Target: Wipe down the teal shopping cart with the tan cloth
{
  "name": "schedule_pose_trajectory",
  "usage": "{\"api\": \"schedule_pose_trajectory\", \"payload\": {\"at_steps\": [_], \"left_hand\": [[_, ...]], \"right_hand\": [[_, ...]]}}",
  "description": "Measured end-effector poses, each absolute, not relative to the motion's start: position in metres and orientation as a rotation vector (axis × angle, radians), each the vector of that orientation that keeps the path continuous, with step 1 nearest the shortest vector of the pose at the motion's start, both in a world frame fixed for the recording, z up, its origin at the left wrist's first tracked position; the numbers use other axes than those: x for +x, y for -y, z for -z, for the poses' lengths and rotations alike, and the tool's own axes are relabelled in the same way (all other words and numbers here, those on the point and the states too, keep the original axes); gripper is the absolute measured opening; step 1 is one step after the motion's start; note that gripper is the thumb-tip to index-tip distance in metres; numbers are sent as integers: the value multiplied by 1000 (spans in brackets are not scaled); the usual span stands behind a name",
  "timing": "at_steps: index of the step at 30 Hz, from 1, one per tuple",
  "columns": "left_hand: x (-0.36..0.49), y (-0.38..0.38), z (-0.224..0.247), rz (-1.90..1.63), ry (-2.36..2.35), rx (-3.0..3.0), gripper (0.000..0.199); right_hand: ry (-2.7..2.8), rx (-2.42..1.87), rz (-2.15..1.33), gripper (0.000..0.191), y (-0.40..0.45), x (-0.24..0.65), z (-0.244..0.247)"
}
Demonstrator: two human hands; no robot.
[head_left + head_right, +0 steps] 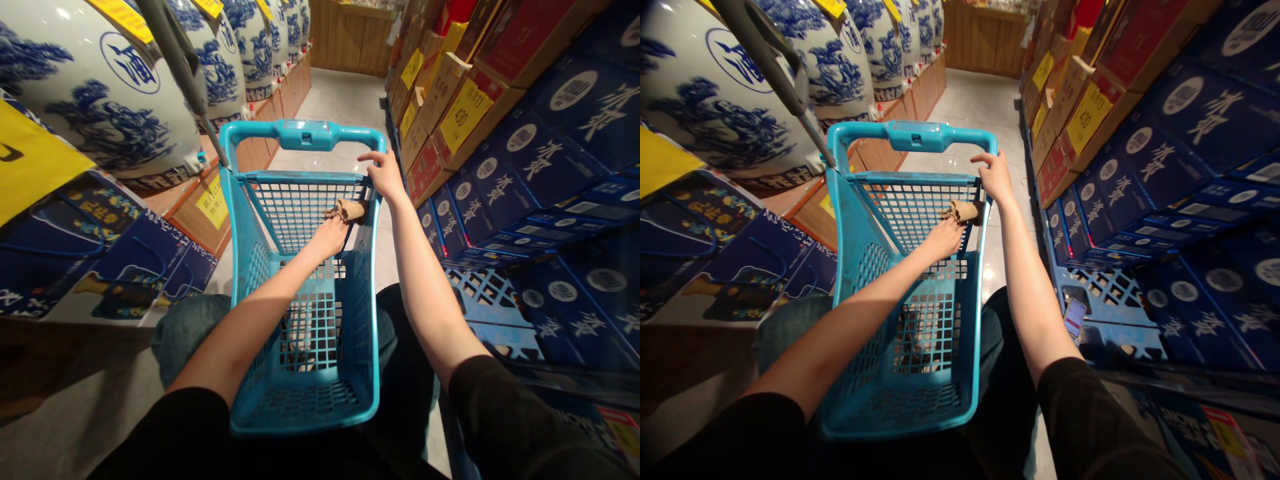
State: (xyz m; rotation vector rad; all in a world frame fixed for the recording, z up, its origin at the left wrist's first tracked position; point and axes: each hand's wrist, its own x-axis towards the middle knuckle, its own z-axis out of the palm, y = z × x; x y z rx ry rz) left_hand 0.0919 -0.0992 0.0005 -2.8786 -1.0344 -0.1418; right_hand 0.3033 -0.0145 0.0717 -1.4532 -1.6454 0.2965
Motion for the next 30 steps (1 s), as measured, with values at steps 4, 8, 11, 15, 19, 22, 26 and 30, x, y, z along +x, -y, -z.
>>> {"api": "schedule_pose_trajectory", "payload": {"at_steps": [4,8,11,15,19,22,26,30], "left_hand": [[85,85,-15,451,971,-2830,73],[86,83,-15,468,976,-2810,68],[89,92,-5,236,966,-2838,57],[91,101,3,160,936,-2821,56],[86,103,2,28,876,-2864,50],[83,101,-5,102,849,-2852,52],[81,96,-24,360,936,-2811,65],[73,96,-41,461,980,-2781,67]], "right_hand": [[1665,-1427,-286,30,20,302,-74],[1672,-1418,-290,31,19,303,-74],[1670,-1428,-296,33,14,305,-71],[1638,-1454,-291,35,10,308,-66],[1629,-1446,-310,35,11,307,-68],[1634,-1449,-316,32,14,305,-71],[1665,-1435,-281,31,15,306,-72],[1657,-1426,-277,31,8,310,-66]]}}
